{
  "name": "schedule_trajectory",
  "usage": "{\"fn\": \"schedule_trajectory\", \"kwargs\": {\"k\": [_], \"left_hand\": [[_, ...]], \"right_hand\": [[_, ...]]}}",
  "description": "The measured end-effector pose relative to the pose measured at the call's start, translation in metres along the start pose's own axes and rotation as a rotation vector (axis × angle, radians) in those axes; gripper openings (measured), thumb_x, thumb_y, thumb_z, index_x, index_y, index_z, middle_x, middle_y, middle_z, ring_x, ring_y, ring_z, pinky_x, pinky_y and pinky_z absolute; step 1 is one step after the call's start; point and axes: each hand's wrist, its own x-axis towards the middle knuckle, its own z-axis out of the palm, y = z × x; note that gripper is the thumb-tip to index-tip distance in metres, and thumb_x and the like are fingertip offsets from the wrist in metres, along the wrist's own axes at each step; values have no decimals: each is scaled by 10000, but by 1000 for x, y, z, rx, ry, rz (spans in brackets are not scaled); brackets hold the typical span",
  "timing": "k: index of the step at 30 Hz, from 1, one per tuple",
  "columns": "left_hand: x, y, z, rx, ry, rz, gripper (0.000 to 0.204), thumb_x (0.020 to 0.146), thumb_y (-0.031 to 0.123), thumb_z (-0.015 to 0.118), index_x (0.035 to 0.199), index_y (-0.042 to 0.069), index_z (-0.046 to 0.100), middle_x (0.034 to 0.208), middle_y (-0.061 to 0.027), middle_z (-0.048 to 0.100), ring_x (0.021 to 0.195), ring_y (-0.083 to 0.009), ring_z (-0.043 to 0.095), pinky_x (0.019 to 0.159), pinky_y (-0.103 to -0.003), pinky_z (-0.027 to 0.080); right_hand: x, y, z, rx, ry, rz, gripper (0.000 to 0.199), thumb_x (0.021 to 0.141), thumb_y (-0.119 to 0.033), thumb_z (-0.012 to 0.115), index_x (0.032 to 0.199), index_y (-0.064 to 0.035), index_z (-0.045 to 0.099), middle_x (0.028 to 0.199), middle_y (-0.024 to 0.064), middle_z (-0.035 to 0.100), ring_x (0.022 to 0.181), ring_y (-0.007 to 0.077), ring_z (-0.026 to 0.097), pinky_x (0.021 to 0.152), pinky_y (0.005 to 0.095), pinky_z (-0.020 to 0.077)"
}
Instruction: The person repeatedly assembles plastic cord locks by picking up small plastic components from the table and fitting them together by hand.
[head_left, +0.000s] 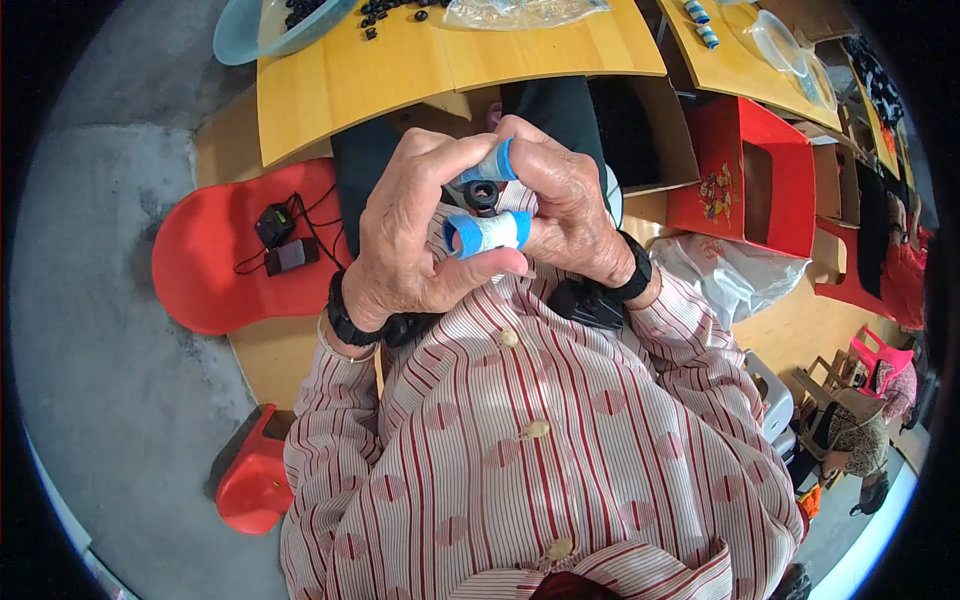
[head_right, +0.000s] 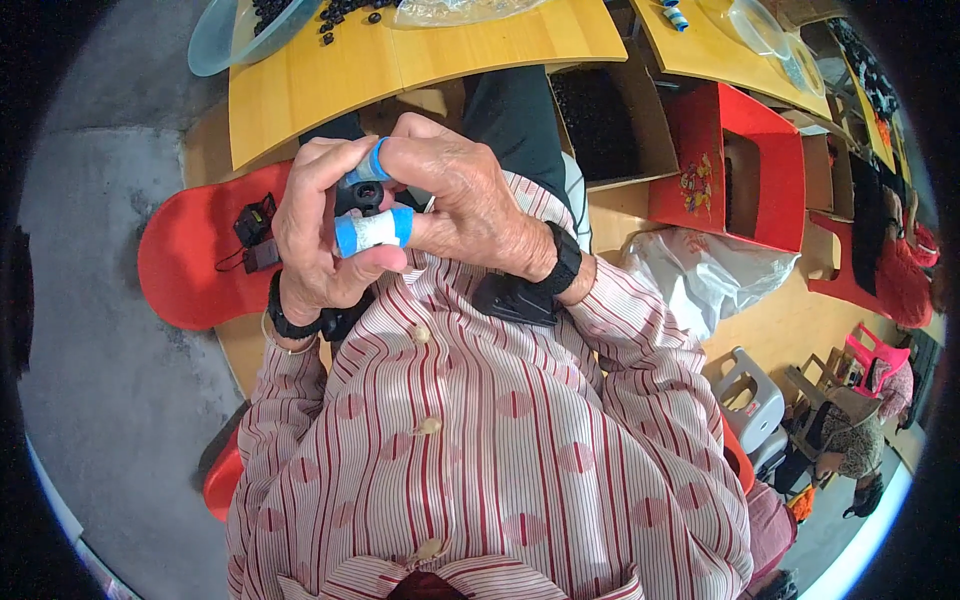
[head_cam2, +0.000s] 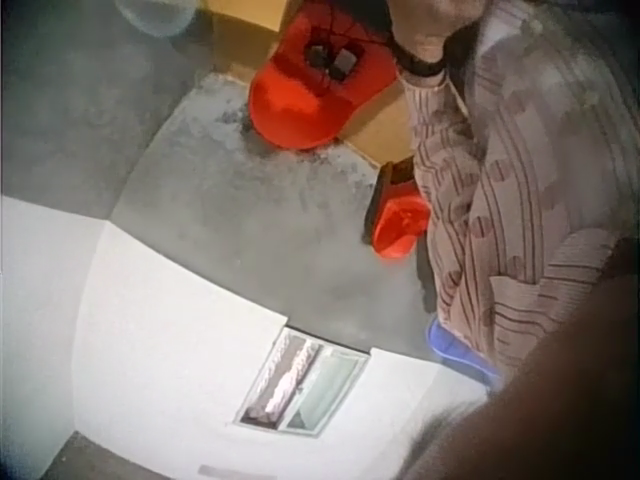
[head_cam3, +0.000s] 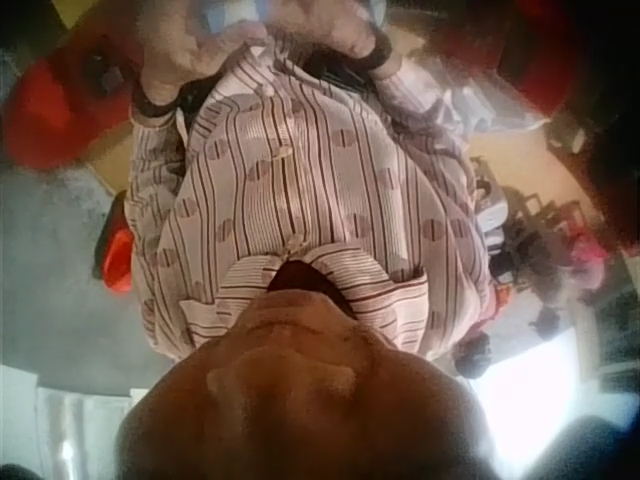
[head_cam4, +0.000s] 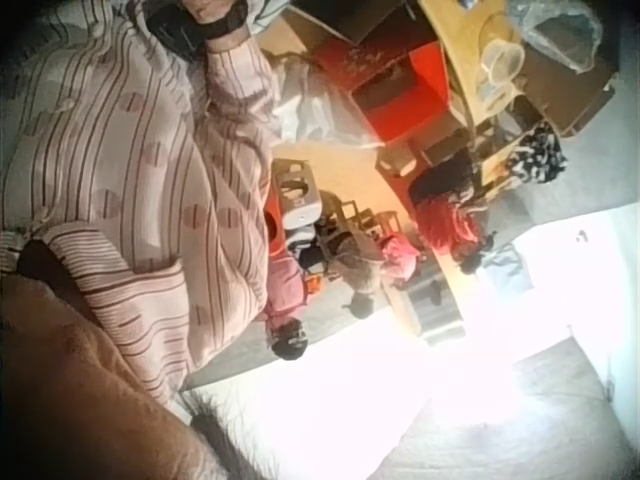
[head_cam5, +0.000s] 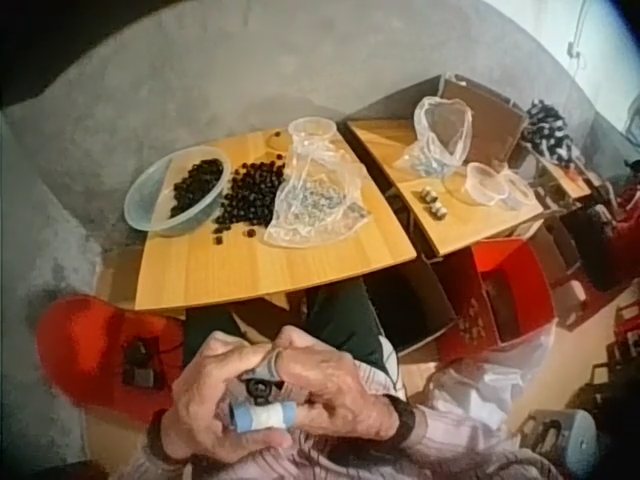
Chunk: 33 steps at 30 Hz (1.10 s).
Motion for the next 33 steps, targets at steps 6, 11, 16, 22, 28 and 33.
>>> {"fn": "schedule_trajectory", "kwargs": {"k": [6, 11, 16, 22, 28, 33], "left_hand": [[1, -1, -1, -56, 23, 23, 705, 681, 404, 817, 1140, -57, 548, 979, -153, 597, 832, -262, 577, 726, -347, 475], [3, 1, 0, -88, 52, -7, 690, 672, 395, 824, 1122, -56, 559, 988, -165, 609, 826, -270, 590, 726, -349, 480], [2, -1, 1, -110, 74, 0, 681, 669, 393, 826, 1108, -56, 563, 1005, -175, 615, 835, -273, 598, 730, -349, 483], [4, 6, -1, -35, 19, -57, 673, 683, 373, 821, 1130, -48, 547, 1000, -162, 604, 841, -266, 589, 727, -337, 483], [-2, 3, 2, -110, 33, -97, 675, 685, 361, 822, 1149, -38, 538, 1015, -155, 599, 851, -265, 587, 731, -336, 482], [5, -2, 2, -115, 53, 30, 611, 686, 309, 829, 1101, -47, 556, 1007, -178, 624, 863, -282, 618, 746, -341, 496]], "right_hand": [[3, 2, 2, -21, 44, -109, 357, 684, -290, 780, 830, -32, 582, 689, 37, 536, 649, 214, 473, 562, 325, 410], [6, 2, 0, -56, 43, -164, 350, 679, -291, 782, 830, -44, 587, 681, 29, 540, 649, 212, 487, 570, 323, 422], [6, 0, -1, -51, 12, -141, 343, 680, -286, 780, 828, -45, 587, 682, 32, 549, 658, 219, 506, 575, 323, 434], [4, -2, -4, -76, 6, -70, 340, 694, -284, 773, 840, -37, 591, 692, 40, 553, 660, 219, 513, 578, 326, 440], [1, 5, -3, -61, 14, -160, 359, 692, -295, 777, 856, -31, 596, 691, 45, 550, 662, 226, 518, 580, 335, 447], [3, 5, -7, -78, -7, -172, 371, 698, -318, 771, 851, -30, 595, 690, 47, 546, 654, 233, 513, 580, 341, 444]]}}
